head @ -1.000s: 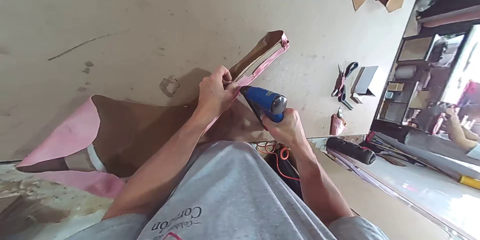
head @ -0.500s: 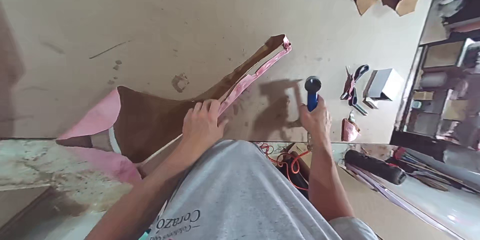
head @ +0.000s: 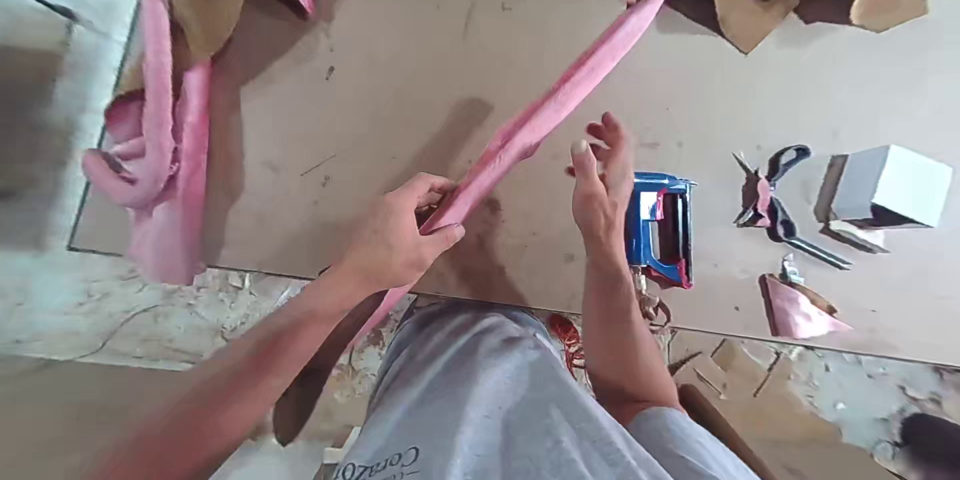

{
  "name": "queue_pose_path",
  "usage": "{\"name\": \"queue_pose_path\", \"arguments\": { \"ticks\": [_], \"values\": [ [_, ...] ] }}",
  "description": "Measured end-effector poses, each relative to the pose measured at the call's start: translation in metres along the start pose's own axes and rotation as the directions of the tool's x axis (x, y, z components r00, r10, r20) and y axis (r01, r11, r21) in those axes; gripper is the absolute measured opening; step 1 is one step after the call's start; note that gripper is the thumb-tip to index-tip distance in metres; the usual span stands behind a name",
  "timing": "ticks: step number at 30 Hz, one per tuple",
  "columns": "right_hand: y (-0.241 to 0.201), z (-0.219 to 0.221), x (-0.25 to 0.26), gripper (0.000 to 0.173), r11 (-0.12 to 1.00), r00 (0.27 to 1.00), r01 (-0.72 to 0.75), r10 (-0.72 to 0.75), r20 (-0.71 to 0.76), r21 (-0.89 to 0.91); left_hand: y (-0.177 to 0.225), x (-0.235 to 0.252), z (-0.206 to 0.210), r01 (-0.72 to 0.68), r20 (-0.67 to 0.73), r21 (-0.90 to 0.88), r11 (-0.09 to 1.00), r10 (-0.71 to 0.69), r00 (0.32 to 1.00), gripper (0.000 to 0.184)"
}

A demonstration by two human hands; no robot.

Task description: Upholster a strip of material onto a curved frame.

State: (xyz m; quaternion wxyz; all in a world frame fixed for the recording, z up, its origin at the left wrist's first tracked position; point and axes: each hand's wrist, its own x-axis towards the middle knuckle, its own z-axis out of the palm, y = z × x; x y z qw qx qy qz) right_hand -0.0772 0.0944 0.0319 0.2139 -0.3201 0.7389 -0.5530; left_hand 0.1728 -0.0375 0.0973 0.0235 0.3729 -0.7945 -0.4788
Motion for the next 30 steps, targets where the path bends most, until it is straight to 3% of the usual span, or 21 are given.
{"name": "queue_pose_path", "arguments": {
  "ticks": [3,6,10,13,16,18,21,24,27,30],
  "values": [
    [-0.019,0.011,0.004,0.051,0.868,0.958,-0.261,0.177,0.227,0.422,0.016,0.0,0.008,-0.056,0.017,-0.269,0.961,0.063,0.998,0.045],
    [-0.035,0.017,0.006,0.044,0.721,0.941,-0.296,0.108,0.321,0.627,0.023,0.001,0.014,-0.064,0.093,-0.498,0.865,0.126,0.988,0.033],
    [-0.044,0.018,0.014,0.038,0.671,0.968,-0.242,0.117,0.222,0.701,0.019,-0.008,0.013,-0.107,0.16,-0.413,0.904,0.188,0.969,0.029],
    [-0.037,0.02,0.02,0.037,0.576,0.969,-0.241,0.093,0.231,0.781,0.018,-0.016,0.011,-0.12,0.149,-0.372,0.921,0.186,0.971,0.024],
    [-0.031,0.022,0.019,0.027,0.421,0.97,-0.231,0.032,0.24,0.877,0.015,-0.015,0.014,-0.225,0.045,-0.474,0.851,0.279,0.959,0.013],
    [-0.033,0.026,0.022,0.017,0.322,0.987,-0.158,0.014,0.163,0.933,0.01,-0.011,0.022,-0.328,-0.081,-0.539,0.776,0.34,0.937,0.014],
    [-0.048,0.032,0.029,0.017,0.368,0.996,-0.074,0.072,0.051,0.927,0.005,-0.011,0.036,-0.425,-0.23,-0.579,0.696,0.36,0.904,0.015],
    [-0.067,0.043,0.031,0.017,0.367,0.988,-0.046,0.156,-0.013,0.929,0.003,-0.012,0.034,-0.475,-0.28,-0.573,0.668,0.386,0.879,0.017],
    [-0.076,0.057,0.035,0.022,0.264,0.98,-0.092,0.195,0.04,0.96,0.002,-0.014,0.031,-0.495,-0.301,-0.571,0.655,0.394,0.869,0.017],
    [-0.08,0.068,0.035,0.025,0.096,0.98,-0.159,0.133,0.146,0.983,0.005,-0.018,0.033,-0.514,-0.317,-0.57,0.641,0.406,0.857,0.018]
  ]
}}
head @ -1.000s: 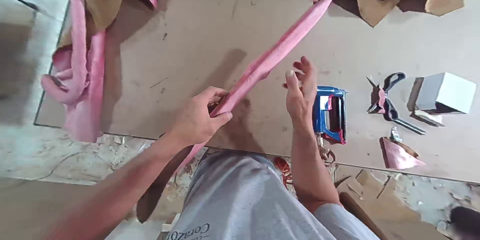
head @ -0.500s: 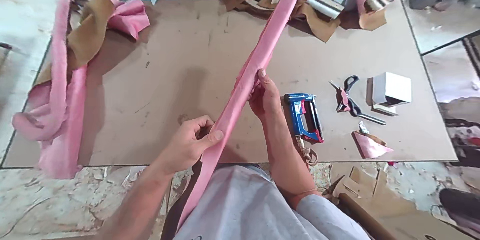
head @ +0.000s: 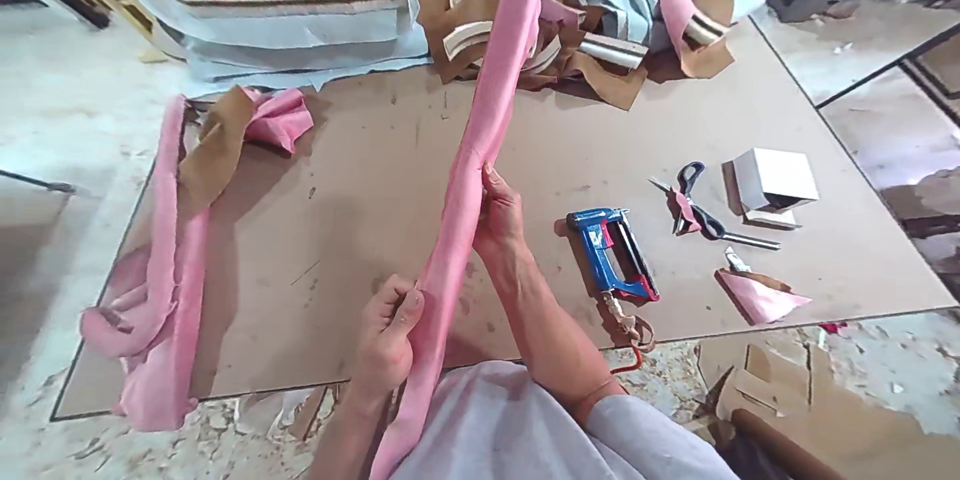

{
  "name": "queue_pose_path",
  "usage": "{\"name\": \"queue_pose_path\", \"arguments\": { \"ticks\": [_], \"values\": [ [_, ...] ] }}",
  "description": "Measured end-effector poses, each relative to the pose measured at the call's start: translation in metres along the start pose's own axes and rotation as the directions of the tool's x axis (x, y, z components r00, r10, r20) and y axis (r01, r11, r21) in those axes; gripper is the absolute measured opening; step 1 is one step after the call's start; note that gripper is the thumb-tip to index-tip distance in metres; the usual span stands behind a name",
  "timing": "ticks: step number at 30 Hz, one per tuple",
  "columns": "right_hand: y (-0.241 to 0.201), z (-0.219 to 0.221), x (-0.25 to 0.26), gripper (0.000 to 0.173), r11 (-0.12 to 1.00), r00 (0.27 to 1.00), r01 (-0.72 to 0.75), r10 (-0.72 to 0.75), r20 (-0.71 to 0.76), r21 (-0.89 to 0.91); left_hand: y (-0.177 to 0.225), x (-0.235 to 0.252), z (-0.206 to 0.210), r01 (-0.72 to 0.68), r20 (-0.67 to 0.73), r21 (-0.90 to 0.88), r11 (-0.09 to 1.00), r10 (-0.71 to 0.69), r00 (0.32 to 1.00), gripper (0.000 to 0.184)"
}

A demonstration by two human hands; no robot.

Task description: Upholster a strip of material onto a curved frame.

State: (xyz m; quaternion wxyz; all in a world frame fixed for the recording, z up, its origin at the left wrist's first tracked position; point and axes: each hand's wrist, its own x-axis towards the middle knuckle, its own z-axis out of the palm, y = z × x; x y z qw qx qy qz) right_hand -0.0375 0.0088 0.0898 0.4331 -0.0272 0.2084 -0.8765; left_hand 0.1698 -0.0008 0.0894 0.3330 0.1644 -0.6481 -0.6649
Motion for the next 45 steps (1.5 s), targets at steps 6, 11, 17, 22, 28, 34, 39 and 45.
{"name": "queue_pose_path", "arguments": {
  "ticks": [6,11,17,22,28,34,39,45],
  "values": [
    [0.013,-0.003,0.005,0.036,0.998,1.0,0.0,0.001,0.018,-0.061,0.005,0.0,0.015,0.016,-0.016,0.214,0.977,-0.013,1.0,0.023],
    [0.026,-0.007,0.009,0.044,0.961,0.98,-0.025,-0.031,-0.198,-0.274,0.008,0.021,0.015,0.143,-0.028,0.601,0.786,-0.159,0.987,0.042],
    [0.024,-0.066,0.023,0.055,0.29,0.8,0.389,-0.577,0.164,-0.874,-0.029,0.041,0.02,0.271,-0.081,0.143,0.952,-0.262,0.962,0.028],
    [0.029,-0.092,-0.002,0.088,-0.208,0.745,0.558,-0.3,0.596,-0.803,-0.037,0.041,0.028,0.34,-0.117,0.0,0.94,-0.338,0.934,0.028],
    [0.047,-0.078,-0.106,0.093,-0.059,0.724,0.686,-0.053,0.688,-0.725,-0.031,0.044,0.021,0.276,-0.151,-0.041,0.96,-0.279,0.948,0.03],
    [-0.001,-0.091,-0.059,0.086,-0.091,0.724,0.659,-0.19,0.663,-0.746,-0.03,0.047,0.022,0.23,0.018,-0.025,0.973,-0.23,0.973,0.029],
    [0.04,-0.061,-0.08,0.082,-0.154,0.627,0.754,-0.119,0.77,-0.638,-0.025,0.057,0.018,0.205,-0.021,-0.044,0.978,-0.206,0.978,0.029],
    [-0.014,-0.102,-0.123,0.05,-0.218,0.751,0.629,-0.08,0.656,-0.746,0.0,0.064,-0.023,0.011,-0.066,0.639,0.769,0.041,0.997,0.03]
  ]
}}
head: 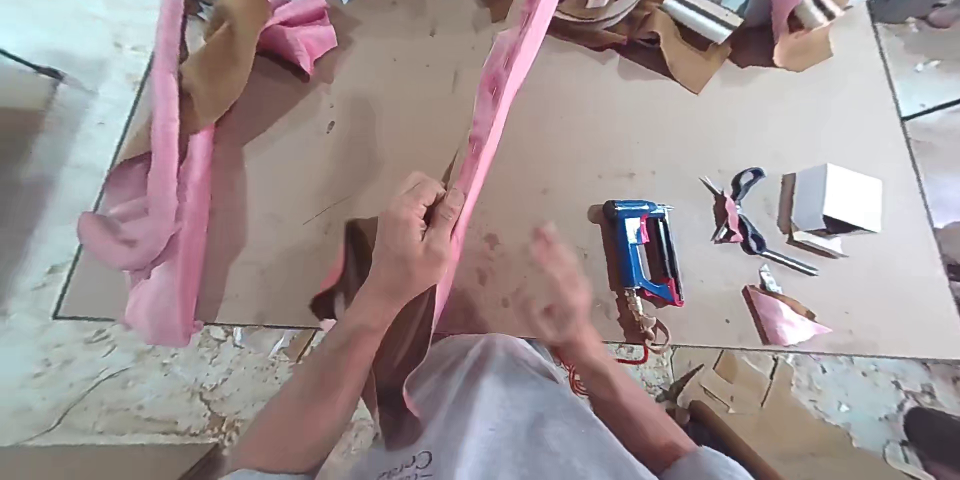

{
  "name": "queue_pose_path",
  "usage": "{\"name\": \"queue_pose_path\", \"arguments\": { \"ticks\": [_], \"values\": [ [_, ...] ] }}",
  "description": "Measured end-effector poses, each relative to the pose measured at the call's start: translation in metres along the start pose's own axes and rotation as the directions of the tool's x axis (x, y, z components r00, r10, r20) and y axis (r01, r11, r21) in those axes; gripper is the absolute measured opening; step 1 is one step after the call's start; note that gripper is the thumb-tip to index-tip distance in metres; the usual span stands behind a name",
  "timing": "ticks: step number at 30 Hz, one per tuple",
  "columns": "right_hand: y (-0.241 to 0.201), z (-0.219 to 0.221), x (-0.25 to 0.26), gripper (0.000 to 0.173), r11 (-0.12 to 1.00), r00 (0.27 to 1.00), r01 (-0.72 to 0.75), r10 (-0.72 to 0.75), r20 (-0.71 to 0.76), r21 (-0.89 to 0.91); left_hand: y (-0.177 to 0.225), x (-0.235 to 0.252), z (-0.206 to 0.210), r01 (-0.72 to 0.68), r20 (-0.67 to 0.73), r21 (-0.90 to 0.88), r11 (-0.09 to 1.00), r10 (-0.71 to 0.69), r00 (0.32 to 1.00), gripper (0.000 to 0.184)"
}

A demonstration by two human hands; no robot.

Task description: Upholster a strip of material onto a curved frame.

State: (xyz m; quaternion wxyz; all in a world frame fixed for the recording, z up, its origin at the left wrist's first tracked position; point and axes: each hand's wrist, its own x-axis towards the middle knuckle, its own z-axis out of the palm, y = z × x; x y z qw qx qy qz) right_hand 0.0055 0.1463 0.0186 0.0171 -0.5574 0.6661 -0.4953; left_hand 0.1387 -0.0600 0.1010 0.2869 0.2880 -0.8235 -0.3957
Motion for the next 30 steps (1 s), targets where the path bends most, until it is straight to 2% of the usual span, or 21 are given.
{"name": "queue_pose_path", "arguments": {
  "ticks": [1,2,3,5,7,9,12,14,16,17,19,21,25,30],
  "values": [
    [0.029,-0.025,-0.004,0.054,0.938,0.982,-0.187,0.179,-0.056,-0.291,-0.007,0.001,0.002,-0.027,-0.023,0.117,0.993,0.03,0.999,0.032],
    [0.058,-0.05,-0.008,0.064,0.768,0.919,-0.374,0.383,-0.095,-0.52,-0.02,0.0,0.012,-0.03,-0.035,0.203,0.979,0.038,0.999,0.032],
    [0.086,-0.07,-0.015,0.076,0.585,0.811,-0.515,0.568,-0.137,-0.626,-0.039,-0.005,0.029,-0.013,-0.027,0.258,0.966,0.021,0.999,0.032],
    [0.129,-0.091,-0.034,0.094,0.306,0.598,-0.639,0.775,-0.204,-0.706,-0.084,-0.023,0.069,0.066,0.046,0.315,0.947,-0.084,0.995,0.032],
    [0.15,-0.095,-0.041,0.099,0.206,0.476,-0.671,0.856,-0.202,-0.712,-0.117,-0.038,0.099,0.164,0.156,0.358,0.919,-0.233,0.96,0.034],
    [0.155,-0.099,-0.023,0.096,0.184,0.417,-0.667,0.895,-0.157,-0.721,-0.127,-0.038,0.11,0.193,0.184,0.362,0.912,-0.273,0.944,0.033],
    [0.137,-0.103,0.003,0.075,0.096,0.315,-0.62,0.94,-0.134,-0.779,-0.126,-0.042,0.108,0.241,0.203,0.328,0.913,-0.318,0.926,0.031],
    [0.109,-0.098,0.026,0.056,0.105,0.314,-0.641,0.94,-0.135,-0.76,-0.121,-0.037,0.101,0.379,0.207,0.299,0.876,-0.447,0.87,0.037],
    [0.081,-0.087,0.041,0.04,0.245,0.381,-0.665,0.924,-0.039,-0.705,-0.115,-0.037,0.091,0.526,0.233,0.337,0.781,-0.611,0.757,0.054],
    [0.069,-0.077,0.049,0.038,0.363,0.426,-0.665,0.902,0.069,-0.653,-0.114,-0.037,0.088,0.533,0.252,0.379,0.757,-0.638,0.728,0.056],
    [0.049,-0.049,0.063,0.035,0.576,0.516,-0.6,0.809,0.283,-0.555,-0.115,-0.04,0.089,0.459,0.308,0.449,0.766,-0.615,0.726,0.048],
    [0.041,-0.021,0.079,0.033,0.687,0.56,-0.485,0.72,0.411,-0.541,-0.118,-0.042,0.092,0.397,0.338,0.46,0.794,-0.57,0.749,0.043],
    [0.048,0.003,0.096,0.034,0.704,0.542,-0.407,0.699,0.466,-0.582,-0.118,-0.037,0.09,0.421,0.381,0.438,0.794,-0.589,0.713,0.039],
    [0.056,0.012,0.095,0.032,0.697,0.549,-0.381,0.699,0.458,-0.607,-0.119,-0.037,0.091,0.43,0.377,0.429,0.794,-0.59,0.714,0.036]
  ]
}}
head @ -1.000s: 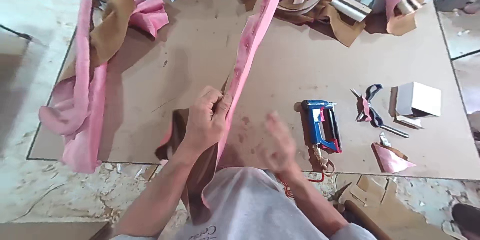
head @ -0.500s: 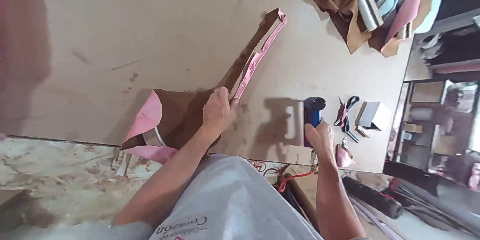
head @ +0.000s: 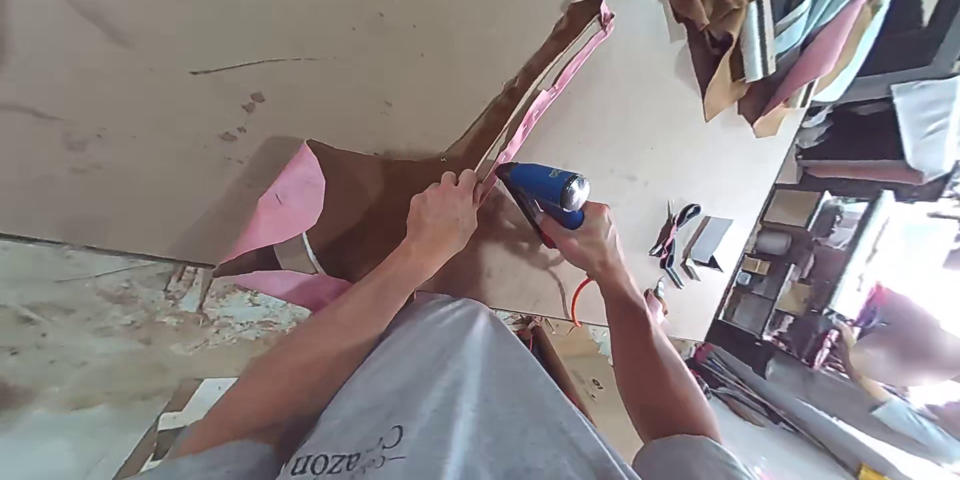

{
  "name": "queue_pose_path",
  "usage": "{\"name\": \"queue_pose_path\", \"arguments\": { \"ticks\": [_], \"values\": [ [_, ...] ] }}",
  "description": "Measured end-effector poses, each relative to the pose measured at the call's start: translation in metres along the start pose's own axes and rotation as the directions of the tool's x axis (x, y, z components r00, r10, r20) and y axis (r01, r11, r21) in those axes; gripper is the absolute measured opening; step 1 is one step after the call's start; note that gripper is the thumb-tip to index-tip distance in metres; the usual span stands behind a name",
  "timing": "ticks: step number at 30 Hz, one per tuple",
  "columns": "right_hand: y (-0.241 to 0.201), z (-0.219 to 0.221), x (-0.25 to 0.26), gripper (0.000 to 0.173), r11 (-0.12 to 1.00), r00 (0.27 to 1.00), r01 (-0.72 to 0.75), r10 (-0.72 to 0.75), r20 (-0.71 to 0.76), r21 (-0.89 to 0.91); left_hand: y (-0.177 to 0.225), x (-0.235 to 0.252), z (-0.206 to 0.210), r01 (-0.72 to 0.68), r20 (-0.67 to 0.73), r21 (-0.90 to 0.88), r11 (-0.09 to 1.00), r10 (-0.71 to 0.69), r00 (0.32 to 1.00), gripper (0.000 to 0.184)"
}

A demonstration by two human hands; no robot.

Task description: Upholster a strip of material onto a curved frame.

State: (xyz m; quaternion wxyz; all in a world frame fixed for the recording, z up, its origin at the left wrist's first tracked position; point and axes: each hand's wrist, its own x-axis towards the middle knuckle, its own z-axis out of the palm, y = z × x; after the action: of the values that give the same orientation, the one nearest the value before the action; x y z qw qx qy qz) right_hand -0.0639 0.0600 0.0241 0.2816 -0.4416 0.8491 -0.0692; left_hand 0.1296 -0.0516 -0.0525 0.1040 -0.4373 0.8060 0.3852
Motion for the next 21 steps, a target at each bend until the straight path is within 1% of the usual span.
{"name": "queue_pose_path", "arguments": {
  "ticks": [3,5,6,8,9,10,11,13,14,15,17,18,20,21],
  "values": [
    [0.0,0.002,-0.009,0.034,0.999,0.998,0.046,-0.047,0.047,0.003,-0.003,0.001,0.004,-0.031,-0.033,-0.006,0.999,0.031,0.999,0.035],
    [-0.003,0.007,-0.018,0.032,0.997,0.994,0.077,-0.077,0.079,0.006,-0.006,0.002,0.008,-0.064,-0.079,-0.019,0.998,0.063,0.995,0.035],
    [-0.003,0.01,-0.024,0.031,0.995,0.992,0.095,-0.095,0.078,0.002,-0.006,0.001,0.008,-0.061,-0.075,-0.028,0.998,0.059,0.995,0.035],
    [0.002,0.014,-0.036,0.03,0.995,0.995,0.101,-0.1,0.029,-0.024,-0.009,-0.004,0.006,-0.069,-0.122,-0.073,0.995,0.059,0.991,0.037],
    [0.006,0.014,-0.042,0.031,0.996,0.997,0.066,-0.067,-0.03,-0.052,-0.011,-0.011,0.005,-0.079,-0.166,-0.103,0.992,0.062,0.984,0.038],
    [0.012,0.013,-0.047,0.035,0.996,0.995,-0.006,-0.003,-0.102,-0.085,-0.012,-0.021,0.002,-0.088,-0.182,-0.121,0.989,0.065,0.981,0.041],
    [0.02,0.011,-0.049,0.039,0.988,0.983,-0.103,0.083,-0.166,-0.114,-0.012,-0.035,0.0,-0.099,-0.176,-0.101,0.99,0.08,0.981,0.049],
    [0.04,0.009,-0.049,0.048,0.946,0.941,-0.296,0.265,-0.212,-0.133,-0.013,-0.06,0.009,-0.129,-0.15,0.036,0.991,0.133,0.98,0.058],
    [0.053,0.011,-0.046,0.052,0.929,0.923,-0.347,0.313,-0.224,-0.131,-0.013,-0.066,0.016,-0.134,-0.15,0.121,0.984,0.151,0.977,0.056],
    [0.067,0.013,-0.042,0.057,0.921,0.912,-0.372,0.339,-0.231,-0.115,-0.014,-0.07,0.023,-0.137,-0.176,0.198,0.971,0.173,0.969,0.048],
    [0.091,0.019,-0.037,0.065,0.919,0.906,-0.384,0.356,-0.228,-0.088,-0.017,-0.072,0.035,-0.132,-0.281,0.319,0.939,0.227,0.932,0.033],
    [0.098,0.02,-0.035,0.066,0.924,0.909,-0.372,0.342,-0.236,-0.093,-0.017,-0.072,0.039,-0.123,-0.319,0.351,0.928,0.242,0.917,0.028],
    [0.098,0.021,-0.038,0.064,0.949,0.917,-0.301,0.262,-0.3,-0.09,-0.017,-0.074,0.04,-0.13,-0.334,0.363,0.923,0.26,0.906,0.027],
    [0.091,0.021,-0.04,0.061,0.97,0.916,-0.241,0.214,-0.339,-0.04,-0.015,-0.076,0.036,-0.152,-0.306,0.33,0.932,0.258,0.916,0.029]
  ]
}}
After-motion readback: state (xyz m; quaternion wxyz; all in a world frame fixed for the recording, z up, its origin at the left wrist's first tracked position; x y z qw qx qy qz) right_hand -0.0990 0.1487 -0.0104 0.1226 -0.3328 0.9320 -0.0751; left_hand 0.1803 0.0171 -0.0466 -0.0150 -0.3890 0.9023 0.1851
